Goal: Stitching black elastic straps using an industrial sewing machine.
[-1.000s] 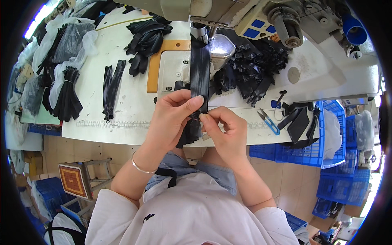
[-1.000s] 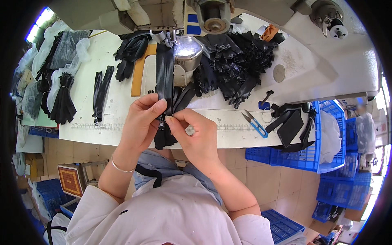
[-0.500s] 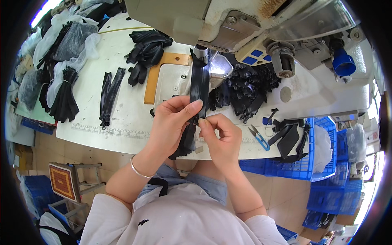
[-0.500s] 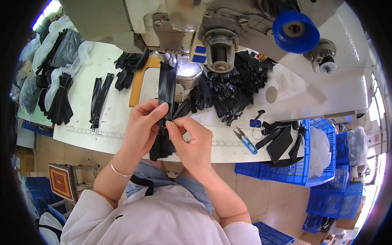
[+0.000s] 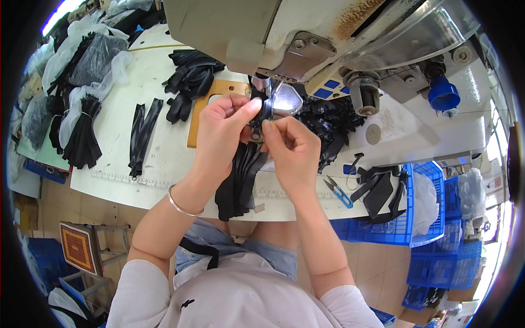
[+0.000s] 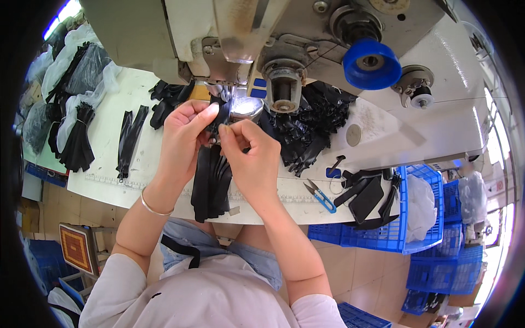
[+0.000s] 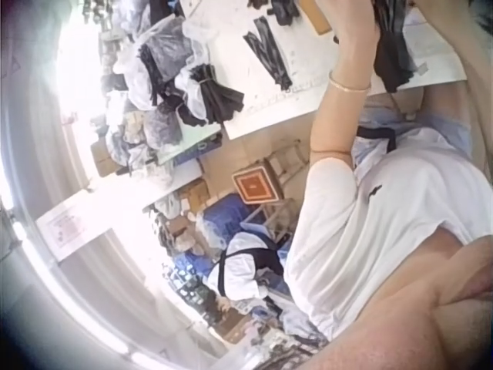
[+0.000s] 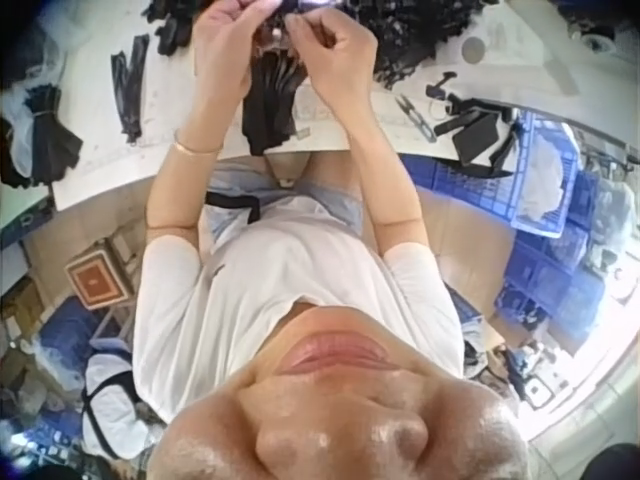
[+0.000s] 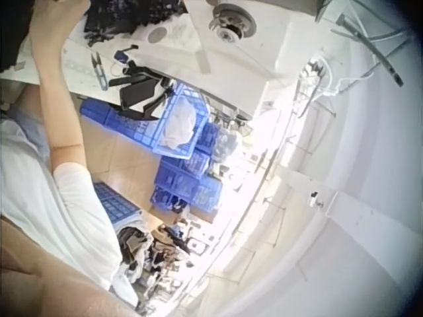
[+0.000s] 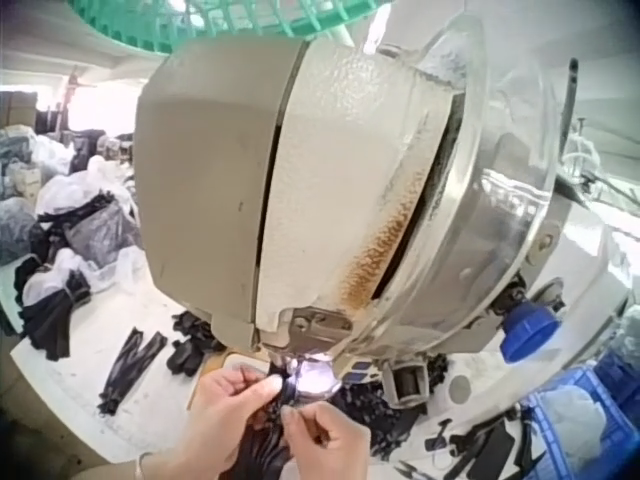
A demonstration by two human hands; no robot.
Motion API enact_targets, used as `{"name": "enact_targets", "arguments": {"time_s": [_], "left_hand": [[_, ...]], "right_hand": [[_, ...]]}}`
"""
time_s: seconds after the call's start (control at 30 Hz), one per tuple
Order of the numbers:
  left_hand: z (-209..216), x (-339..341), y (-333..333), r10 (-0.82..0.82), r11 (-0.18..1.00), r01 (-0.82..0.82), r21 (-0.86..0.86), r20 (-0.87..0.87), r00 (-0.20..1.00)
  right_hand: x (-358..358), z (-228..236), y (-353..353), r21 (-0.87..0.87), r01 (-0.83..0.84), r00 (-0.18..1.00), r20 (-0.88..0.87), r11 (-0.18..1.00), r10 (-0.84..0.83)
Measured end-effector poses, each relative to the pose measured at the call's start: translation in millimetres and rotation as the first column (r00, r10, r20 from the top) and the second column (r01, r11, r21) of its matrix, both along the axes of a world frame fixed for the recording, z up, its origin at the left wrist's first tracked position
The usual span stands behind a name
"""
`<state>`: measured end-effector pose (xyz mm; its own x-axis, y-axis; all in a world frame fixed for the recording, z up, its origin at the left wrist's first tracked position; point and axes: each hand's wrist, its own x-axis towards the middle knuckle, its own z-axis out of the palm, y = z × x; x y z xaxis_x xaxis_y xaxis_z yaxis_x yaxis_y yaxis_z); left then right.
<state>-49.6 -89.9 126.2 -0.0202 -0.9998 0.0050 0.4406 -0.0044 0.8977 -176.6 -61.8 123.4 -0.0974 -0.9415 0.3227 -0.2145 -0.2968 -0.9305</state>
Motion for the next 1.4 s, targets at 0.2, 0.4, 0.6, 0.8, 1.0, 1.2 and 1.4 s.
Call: {"name": "enact_targets", "arguments": {"time_s": [0.2, 0.4, 0.6, 0.8, 1.0, 1.2, 1.4], "left_hand": [[5.1, -8.0, -26.3, 0.113, 0.987, -0.108, -0.120, 0.037, 0.993], [24.2, -16.0, -32.1, 0.119, 0.992, -0.121, -0.030, -0.080, 0.990], [15.8, -13.6, -44.8, 0.124, 0.989, -0.127, -0.071, -0.052, 0.991], [3.2, 31.7, -38.0, 0.181, 0.972, -0.185, -0.147, -0.042, 0.983], [-39.0, 139.3, 12.7, 0.390, 0.915, -0.386, -0.120, 0.508, 0.768], [-97.3, 197.0, 39.0, 0.344, 0.869, -0.329, -0.370, 0.929, -0.137], [-67.7, 102.2, 62.3, 0.470, 0.869, -0.076, -0.489, 0.769, 0.433]], "right_hand": [[-3.4, 9.4, -3.3, 0.021, 0.101, 0.995, -0.010, 0.995, -0.101], [-22.0, -26.5, 26.7, 0.145, 0.122, 0.992, 0.013, 0.982, -0.125], [-69.6, -54.0, 24.6, 0.136, 0.239, 0.971, -0.018, 0.961, -0.239], [-70.5, -59.2, 6.7, -0.214, 0.223, 0.719, -0.623, 0.951, -0.308], [-78.9, -82.4, -4.3, -0.355, 0.124, 0.419, -0.828, 0.926, -0.374], [-87.1, -69.2, 10.4, -0.090, 0.361, 0.877, -0.305, 0.928, -0.371], [-64.4, -51.8, 59.4, 0.125, 0.183, 0.798, 0.561, 0.975, -0.221]]}}
